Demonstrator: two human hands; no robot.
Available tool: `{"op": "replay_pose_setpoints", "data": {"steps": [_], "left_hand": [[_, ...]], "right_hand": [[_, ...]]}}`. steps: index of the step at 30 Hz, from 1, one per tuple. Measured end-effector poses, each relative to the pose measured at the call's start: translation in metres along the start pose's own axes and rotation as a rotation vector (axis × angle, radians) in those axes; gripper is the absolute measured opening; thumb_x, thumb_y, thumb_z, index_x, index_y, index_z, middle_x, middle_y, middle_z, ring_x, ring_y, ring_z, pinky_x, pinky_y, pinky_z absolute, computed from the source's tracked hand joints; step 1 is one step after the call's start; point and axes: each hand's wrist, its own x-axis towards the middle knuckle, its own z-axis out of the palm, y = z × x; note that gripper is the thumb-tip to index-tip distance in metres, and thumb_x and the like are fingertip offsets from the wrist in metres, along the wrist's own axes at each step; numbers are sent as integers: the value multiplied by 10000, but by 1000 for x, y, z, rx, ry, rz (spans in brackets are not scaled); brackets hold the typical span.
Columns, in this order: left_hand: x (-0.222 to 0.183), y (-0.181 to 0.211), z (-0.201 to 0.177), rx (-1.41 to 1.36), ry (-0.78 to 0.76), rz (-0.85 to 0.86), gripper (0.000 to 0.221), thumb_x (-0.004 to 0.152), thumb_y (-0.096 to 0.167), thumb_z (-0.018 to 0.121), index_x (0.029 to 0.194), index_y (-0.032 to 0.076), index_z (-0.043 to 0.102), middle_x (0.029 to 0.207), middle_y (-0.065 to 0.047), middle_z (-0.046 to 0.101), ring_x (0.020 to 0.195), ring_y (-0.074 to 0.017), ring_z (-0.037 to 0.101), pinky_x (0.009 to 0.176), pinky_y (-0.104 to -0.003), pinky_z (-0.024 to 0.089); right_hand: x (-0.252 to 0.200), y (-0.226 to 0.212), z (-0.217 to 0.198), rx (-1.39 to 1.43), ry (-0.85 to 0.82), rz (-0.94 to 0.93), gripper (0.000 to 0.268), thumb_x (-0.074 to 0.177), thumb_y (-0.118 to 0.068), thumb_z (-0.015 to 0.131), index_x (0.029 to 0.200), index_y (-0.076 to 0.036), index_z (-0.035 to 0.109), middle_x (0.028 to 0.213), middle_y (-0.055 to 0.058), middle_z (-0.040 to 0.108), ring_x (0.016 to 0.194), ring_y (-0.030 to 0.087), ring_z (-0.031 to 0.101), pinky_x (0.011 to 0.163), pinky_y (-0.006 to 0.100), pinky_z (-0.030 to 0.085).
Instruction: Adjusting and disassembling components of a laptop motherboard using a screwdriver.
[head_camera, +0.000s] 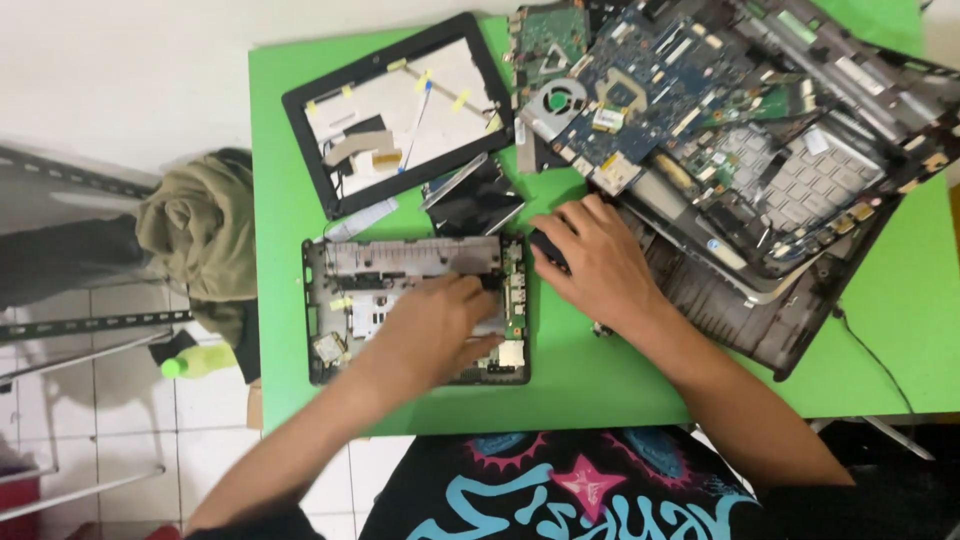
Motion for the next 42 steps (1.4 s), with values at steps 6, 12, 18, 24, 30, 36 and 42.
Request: {"op": "replay_pose_setpoints", "data": {"steps": [6, 12, 18, 24, 30, 36, 42], "left_hand": [[-26, 14, 49, -130, 274, -90, 218, 790, 357, 818, 911, 201, 725, 924, 14, 643, 914, -236, 648, 765, -348, 543], [-32, 17, 40, -233, 278, -125, 190, 805, 289, 825, 945, 188, 745, 1039, -1, 698, 996, -274, 666, 915, -400, 523], [-31, 28, 18, -525, 113, -229, 430, 722, 297, 883, 1002, 63, 656, 1282, -81, 508, 1236, -345, 500, 1063, -468, 456], [-31, 24, 35, -432, 181, -158, 307, 783, 212, 833, 992, 96, 642, 1246, -51, 533, 1220, -319, 519, 1030, -457, 436], [-32, 24, 33, -276, 406, 59, 194, 858, 193, 796, 948, 52, 698, 1125, -73, 628, 1020, -302, 629, 768, -415, 516], [-36, 38, 36, -182, 572, 209, 83, 928, 76, 711, 870, 20, 732, 1006, -97, 706, 870, -289, 666, 719, -389, 525], [-34, 37, 39, -143, 614, 238, 142, 968, 88, 653, 891, -22, 698, 1074, -115, 685, 908, -295, 664, 734, -393, 521]], "right_hand": [[7, -12, -9, 13, -160, 3, 436, 960, -106, 664, 1394, -105, 619, 1055, 155, 605, 970, 359, 618, 768, 458, 526], [7, -9, -12, 34, -269, 3, 423, 970, -82, 644, 1392, -105, 622, 1143, 177, 589, 1003, 367, 617, 802, 483, 544], [3, -6, -4, 12, -253, 31, 435, 955, -138, 675, 1385, -173, 621, 1143, 123, 553, 1006, 339, 609, 785, 469, 518], [5, -7, -7, 40, -277, 59, 382, 967, -141, 664, 1346, -178, 645, 1140, 114, 561, 1008, 346, 627, 790, 473, 515], [11, -8, -15, 68, -355, 79, 398, 990, -150, 632, 1387, -179, 648, 1183, 139, 583, 1070, 353, 649, 838, 488, 535], [10, -6, -12, 53, -337, 62, 391, 991, -145, 643, 1380, -176, 666, 1175, 152, 604, 1056, 343, 658, 846, 490, 540], [8, -10, -11, 29, -260, 53, 375, 953, -124, 680, 1325, -170, 676, 1144, 141, 590, 978, 359, 647, 763, 491, 519]]}}
